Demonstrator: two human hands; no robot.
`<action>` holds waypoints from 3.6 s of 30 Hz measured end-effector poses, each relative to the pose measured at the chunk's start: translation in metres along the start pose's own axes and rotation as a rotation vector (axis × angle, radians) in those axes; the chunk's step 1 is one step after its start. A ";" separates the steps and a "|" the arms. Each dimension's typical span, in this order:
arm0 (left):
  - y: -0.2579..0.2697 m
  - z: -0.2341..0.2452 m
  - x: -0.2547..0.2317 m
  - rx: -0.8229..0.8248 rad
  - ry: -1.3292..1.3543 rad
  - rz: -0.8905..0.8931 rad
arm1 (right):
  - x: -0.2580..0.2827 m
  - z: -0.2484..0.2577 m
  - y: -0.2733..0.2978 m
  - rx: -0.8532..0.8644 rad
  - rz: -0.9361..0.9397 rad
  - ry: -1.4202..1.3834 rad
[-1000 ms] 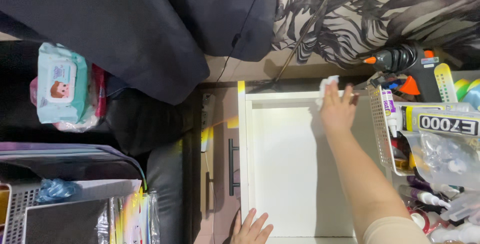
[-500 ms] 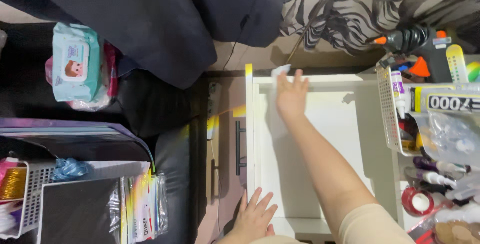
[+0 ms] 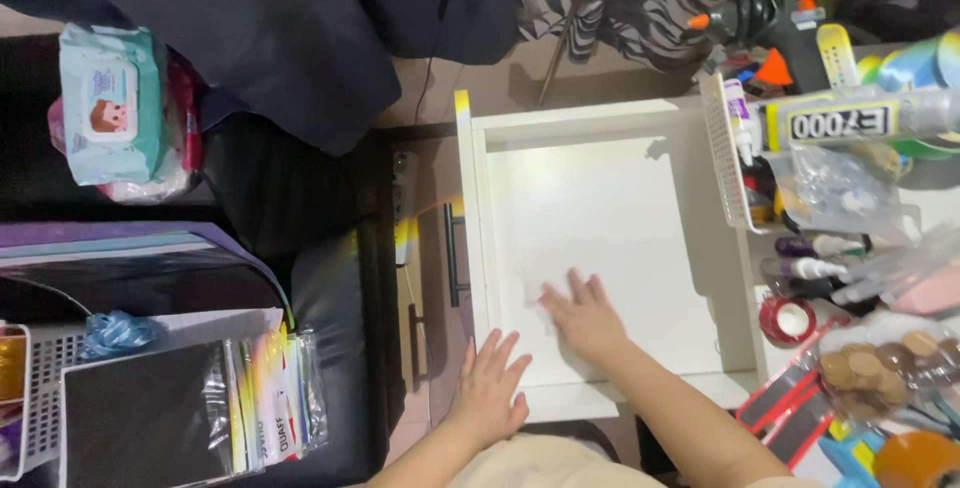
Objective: The person empties a white drawer of adhesive tubes, bags of small parts, and plastic strips, then dusts the interior with a blue duster before wiping the bottom and sides with a wet wipe.
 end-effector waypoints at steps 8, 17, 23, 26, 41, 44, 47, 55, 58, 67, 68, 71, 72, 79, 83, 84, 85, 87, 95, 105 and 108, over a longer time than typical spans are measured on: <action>0.025 0.006 0.013 -0.139 0.037 0.385 | -0.071 -0.002 0.092 0.865 -0.681 0.162; 0.063 -0.012 0.035 -0.365 0.269 0.747 | -0.013 0.008 0.125 0.983 -0.479 -0.087; 0.067 -0.011 0.019 -0.363 0.333 0.796 | 0.057 0.023 0.090 0.659 -0.340 -0.567; 0.077 -0.017 0.017 -0.391 0.588 0.883 | 0.058 0.097 0.104 0.562 -0.317 -0.699; 0.085 -0.010 0.036 -0.323 0.771 0.835 | 0.153 0.121 0.088 0.032 0.008 -0.062; 0.082 -0.007 0.040 -0.243 0.763 0.837 | 0.154 0.145 0.071 0.300 0.018 -0.038; 0.081 -0.004 0.047 -0.157 0.712 0.822 | 0.139 0.163 0.043 0.415 -0.078 -0.071; 0.068 0.014 0.048 0.109 0.603 0.808 | 0.176 0.095 0.085 -0.221 -0.180 0.028; 0.066 0.012 0.057 0.182 0.584 0.800 | 0.164 0.080 0.104 -0.265 -0.327 0.064; 0.053 0.059 -0.009 0.198 0.653 0.812 | 0.054 0.061 0.219 -0.370 -0.888 0.556; 0.053 0.052 0.002 0.211 0.637 0.810 | 0.049 0.063 0.222 -0.367 -0.942 0.543; 0.044 0.077 -0.022 0.088 0.435 0.669 | 0.089 0.059 0.185 -0.345 -0.883 0.469; 0.048 0.067 -0.019 0.089 0.435 0.665 | 0.100 0.072 0.172 -0.345 -0.887 0.472; 0.024 0.037 -0.038 0.197 0.599 0.097 | 0.125 0.124 0.089 -0.076 -0.741 -0.760; 0.005 0.043 -0.025 0.226 0.806 0.372 | 0.107 0.123 0.097 -0.329 -1.047 -1.454; 0.003 0.045 -0.023 0.215 0.810 0.378 | 0.107 0.110 0.094 -0.319 -1.038 -1.454; 0.001 0.045 -0.021 0.220 0.848 0.387 | 0.106 0.093 0.093 -0.331 -1.095 -1.572; -0.001 0.041 -0.017 0.224 0.889 0.406 | 0.105 0.099 0.092 -0.328 -1.153 -1.694; 0.021 0.050 0.023 -0.322 0.812 0.616 | 0.104 0.120 0.076 -0.015 -0.930 -1.382; 0.020 0.050 0.007 -0.603 1.120 0.679 | 0.073 0.154 0.085 -0.033 -0.952 -1.186; 0.023 0.065 -0.007 -0.774 1.209 0.679 | 0.068 0.160 0.087 -0.159 -0.855 -1.202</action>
Point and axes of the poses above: each hand's wrist, its own y-axis away from the middle knuckle, its own z-axis out of the back of the hand, x = y × z, the point moved 7 cm from there along -y, towards the middle knuckle, and after that the axes turned 15 degrees about y, right-handed, at the moved point
